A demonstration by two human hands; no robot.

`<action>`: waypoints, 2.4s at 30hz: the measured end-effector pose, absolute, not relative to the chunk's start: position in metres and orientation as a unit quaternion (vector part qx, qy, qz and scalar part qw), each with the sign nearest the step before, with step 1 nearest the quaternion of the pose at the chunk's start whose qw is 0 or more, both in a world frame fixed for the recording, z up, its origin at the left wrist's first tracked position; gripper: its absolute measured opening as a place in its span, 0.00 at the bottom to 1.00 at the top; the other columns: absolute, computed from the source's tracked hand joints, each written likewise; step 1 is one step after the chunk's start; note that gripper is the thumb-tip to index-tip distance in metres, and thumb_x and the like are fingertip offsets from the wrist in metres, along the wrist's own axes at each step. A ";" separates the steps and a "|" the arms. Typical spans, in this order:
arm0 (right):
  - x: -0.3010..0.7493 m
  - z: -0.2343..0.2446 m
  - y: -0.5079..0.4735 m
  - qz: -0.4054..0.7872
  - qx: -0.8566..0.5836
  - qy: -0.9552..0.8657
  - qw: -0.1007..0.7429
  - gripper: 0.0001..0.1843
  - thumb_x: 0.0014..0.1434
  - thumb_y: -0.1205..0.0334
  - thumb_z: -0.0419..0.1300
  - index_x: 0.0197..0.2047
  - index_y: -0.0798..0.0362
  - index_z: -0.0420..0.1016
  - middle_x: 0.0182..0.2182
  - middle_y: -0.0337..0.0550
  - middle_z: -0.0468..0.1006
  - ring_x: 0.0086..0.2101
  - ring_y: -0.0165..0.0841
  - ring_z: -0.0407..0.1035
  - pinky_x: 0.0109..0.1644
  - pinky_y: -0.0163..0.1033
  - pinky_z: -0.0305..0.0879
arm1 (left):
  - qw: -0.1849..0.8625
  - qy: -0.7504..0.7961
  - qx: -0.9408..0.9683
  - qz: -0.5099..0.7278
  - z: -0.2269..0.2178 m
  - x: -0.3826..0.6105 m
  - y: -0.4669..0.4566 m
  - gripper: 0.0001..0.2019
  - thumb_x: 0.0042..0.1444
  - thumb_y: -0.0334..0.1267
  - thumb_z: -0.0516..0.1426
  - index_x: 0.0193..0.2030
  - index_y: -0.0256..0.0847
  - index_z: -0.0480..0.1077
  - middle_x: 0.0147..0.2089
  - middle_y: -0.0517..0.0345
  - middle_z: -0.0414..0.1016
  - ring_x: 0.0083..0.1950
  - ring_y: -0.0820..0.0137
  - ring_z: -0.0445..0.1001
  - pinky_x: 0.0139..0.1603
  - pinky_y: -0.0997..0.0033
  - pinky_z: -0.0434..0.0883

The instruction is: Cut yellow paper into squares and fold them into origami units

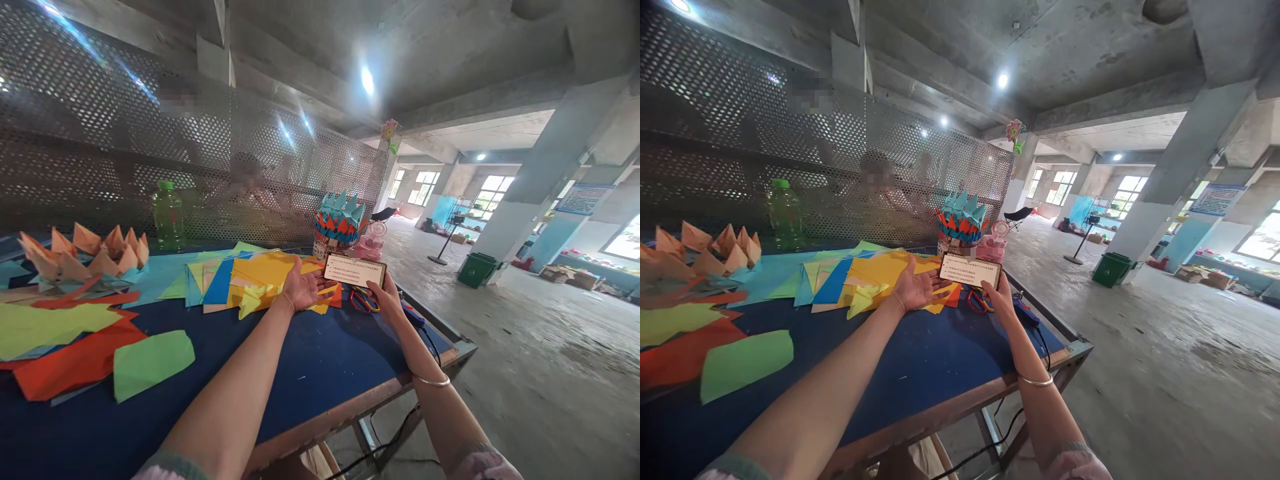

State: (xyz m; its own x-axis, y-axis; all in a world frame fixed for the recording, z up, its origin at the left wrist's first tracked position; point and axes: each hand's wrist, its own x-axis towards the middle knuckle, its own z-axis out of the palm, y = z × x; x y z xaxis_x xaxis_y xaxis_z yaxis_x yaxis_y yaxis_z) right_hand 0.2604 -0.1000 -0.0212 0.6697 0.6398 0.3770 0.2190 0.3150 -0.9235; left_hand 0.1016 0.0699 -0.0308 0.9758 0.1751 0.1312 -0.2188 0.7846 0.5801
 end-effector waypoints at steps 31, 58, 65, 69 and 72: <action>0.261 -0.023 -0.098 0.152 -0.570 -0.352 0.726 0.20 0.46 0.51 0.67 0.39 0.51 0.66 0.28 0.33 0.73 0.18 0.20 0.57 0.17 0.27 0.50 | 0.940 -0.026 0.323 0.105 -0.027 0.100 0.066 0.44 0.56 0.67 0.35 0.55 0.26 0.65 0.47 0.33 0.75 0.51 0.50 0.71 0.55 0.49 0.60; 0.230 -0.010 -0.067 0.584 -0.476 -0.328 0.569 0.30 0.65 0.42 0.38 0.51 0.53 0.69 0.35 0.49 0.80 0.27 0.36 0.74 0.21 0.37 0.69 | 0.873 0.157 0.375 0.269 0.003 0.091 0.077 0.29 0.62 0.57 0.43 0.46 0.32 0.71 0.25 0.50 0.74 0.22 0.69 0.69 0.28 0.71 0.66; 0.216 -0.005 -0.068 0.580 -0.452 -0.351 0.579 0.19 0.65 0.51 0.46 0.50 0.52 0.70 0.38 0.46 0.80 0.30 0.35 0.75 0.24 0.37 0.72 | 0.839 0.181 0.418 0.298 0.005 0.091 0.075 0.27 0.63 0.55 0.44 0.45 0.33 0.72 0.25 0.53 0.74 0.23 0.71 0.68 0.26 0.73 0.61; 0.211 -0.005 -0.062 0.574 -0.447 -0.353 0.589 0.18 0.64 0.50 0.48 0.48 0.51 0.70 0.37 0.45 0.80 0.30 0.35 0.75 0.25 0.37 0.72 | 0.819 0.189 0.435 0.322 0.006 0.089 0.073 0.25 0.63 0.54 0.45 0.47 0.35 0.72 0.28 0.53 0.75 0.24 0.71 0.68 0.27 0.73 0.59; 0.211 -0.006 -0.052 0.575 -0.445 -0.343 0.595 0.22 0.64 0.45 0.45 0.48 0.49 0.69 0.36 0.43 0.80 0.30 0.34 0.75 0.26 0.38 0.72 | 0.799 0.208 0.450 0.341 0.006 0.087 0.070 0.24 0.63 0.53 0.46 0.47 0.35 0.72 0.29 0.53 0.76 0.24 0.70 0.67 0.27 0.72 0.57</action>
